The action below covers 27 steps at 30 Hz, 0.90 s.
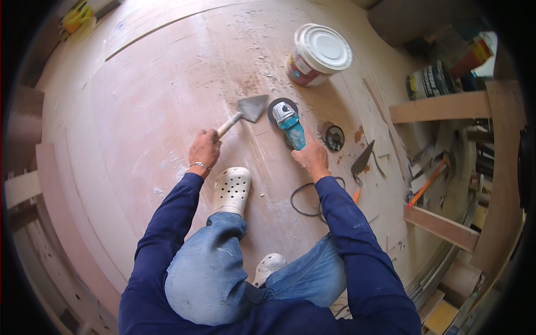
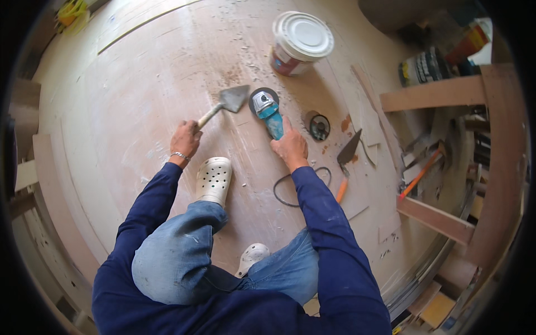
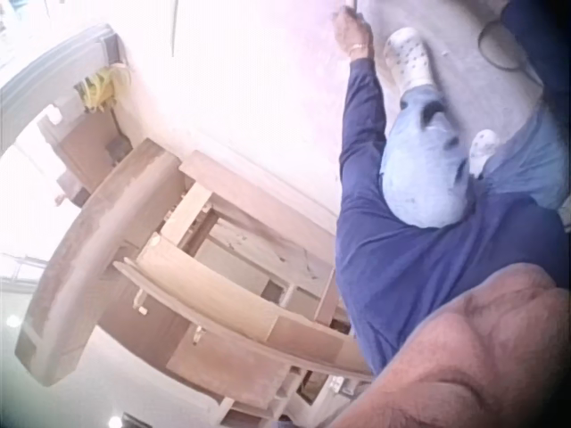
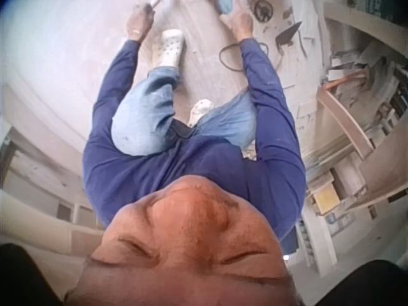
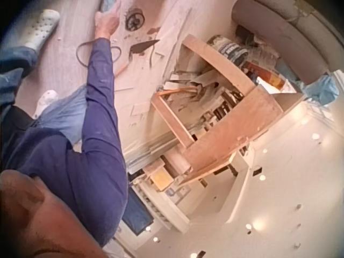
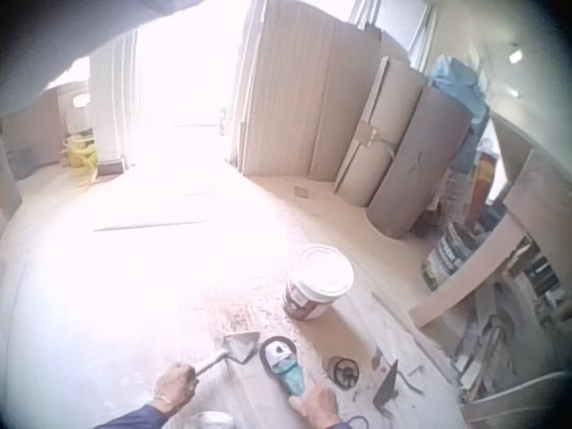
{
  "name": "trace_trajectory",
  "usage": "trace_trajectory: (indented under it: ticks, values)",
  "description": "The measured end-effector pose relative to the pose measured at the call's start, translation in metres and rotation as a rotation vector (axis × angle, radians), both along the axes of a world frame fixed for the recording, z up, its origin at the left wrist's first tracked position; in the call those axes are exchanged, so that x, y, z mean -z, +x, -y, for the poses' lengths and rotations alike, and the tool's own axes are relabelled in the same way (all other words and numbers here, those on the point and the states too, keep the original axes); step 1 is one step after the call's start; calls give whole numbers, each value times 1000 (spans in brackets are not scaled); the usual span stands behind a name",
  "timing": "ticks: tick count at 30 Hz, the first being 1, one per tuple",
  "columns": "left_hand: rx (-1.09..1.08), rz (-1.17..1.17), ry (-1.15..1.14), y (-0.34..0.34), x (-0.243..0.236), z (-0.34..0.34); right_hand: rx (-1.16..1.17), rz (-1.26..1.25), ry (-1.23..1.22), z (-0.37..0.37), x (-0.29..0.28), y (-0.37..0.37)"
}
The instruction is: The person retrieves a grinding disc from a cabinet, then sits on the floor and uses an angle grinder with a trowel to grind a section of the floor surface. The person repeatedly grinds the same area while holding the trowel against the disc.
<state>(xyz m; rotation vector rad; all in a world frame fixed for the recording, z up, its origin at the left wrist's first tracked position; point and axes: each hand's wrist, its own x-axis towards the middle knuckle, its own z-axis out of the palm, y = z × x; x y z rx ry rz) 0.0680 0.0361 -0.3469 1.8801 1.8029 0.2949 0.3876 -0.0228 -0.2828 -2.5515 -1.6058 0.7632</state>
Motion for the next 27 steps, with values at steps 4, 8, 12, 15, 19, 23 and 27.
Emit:
trace_trajectory:
  ticks: [4, 8, 12, 15, 19, 23, 27]
  values:
    - [-118, -47, 131, -28, 42, 1, 116, -48, 83, 45, -16, 24]
    - [-237, -91, 171, -34, 59, -18, 228, -61, 206, 103, -50, 62]
    - [-144, -257, 355, 29, 36, -16, 453, 16, 384, 160, -63, 100]
    - [215, -22, 531, 104, 10, -3, 676, -4, 444, 186, -87, 117]
    - [726, 481, 145, 242, 13, 63, 884, 17, 567, 222, -111, 136]
    - [1355, 454, -217, 366, 25, 159, 1096, -25, 683, 282, -133, 151]
    - [1449, 164, -178, 439, 114, 166, 1150, -306, 892, 273, -138, 142]
